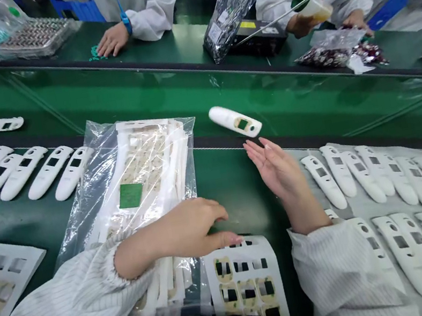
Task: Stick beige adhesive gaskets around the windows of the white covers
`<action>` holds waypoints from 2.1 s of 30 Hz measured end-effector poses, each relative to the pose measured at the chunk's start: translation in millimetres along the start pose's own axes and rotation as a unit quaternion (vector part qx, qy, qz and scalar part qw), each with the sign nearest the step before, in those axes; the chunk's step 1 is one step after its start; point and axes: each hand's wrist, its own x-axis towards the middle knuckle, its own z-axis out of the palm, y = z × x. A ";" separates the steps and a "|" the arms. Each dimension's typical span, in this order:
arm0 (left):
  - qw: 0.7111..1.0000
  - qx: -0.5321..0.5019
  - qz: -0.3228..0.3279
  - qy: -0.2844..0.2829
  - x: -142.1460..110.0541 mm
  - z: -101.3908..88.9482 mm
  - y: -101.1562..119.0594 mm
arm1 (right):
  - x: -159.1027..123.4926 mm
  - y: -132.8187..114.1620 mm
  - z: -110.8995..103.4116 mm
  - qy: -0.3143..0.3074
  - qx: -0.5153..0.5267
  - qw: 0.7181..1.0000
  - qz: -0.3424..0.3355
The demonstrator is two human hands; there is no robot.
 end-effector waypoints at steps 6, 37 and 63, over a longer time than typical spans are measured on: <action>0.994 -0.028 -0.042 -0.096 -10.5 18.7 0.0 | -70.8 -29.8 -42.4 0.017 -0.164 0.986 0.022; 0.953 -0.272 -0.042 0.130 -67.6 92.7 33.1 | -121.0 -2.7 -7.4 0.109 -0.500 0.859 -0.024; 0.929 -0.284 0.020 0.238 -52.5 98.8 37.6 | -200.1 -38.6 -17.9 -0.262 -0.282 0.915 -0.117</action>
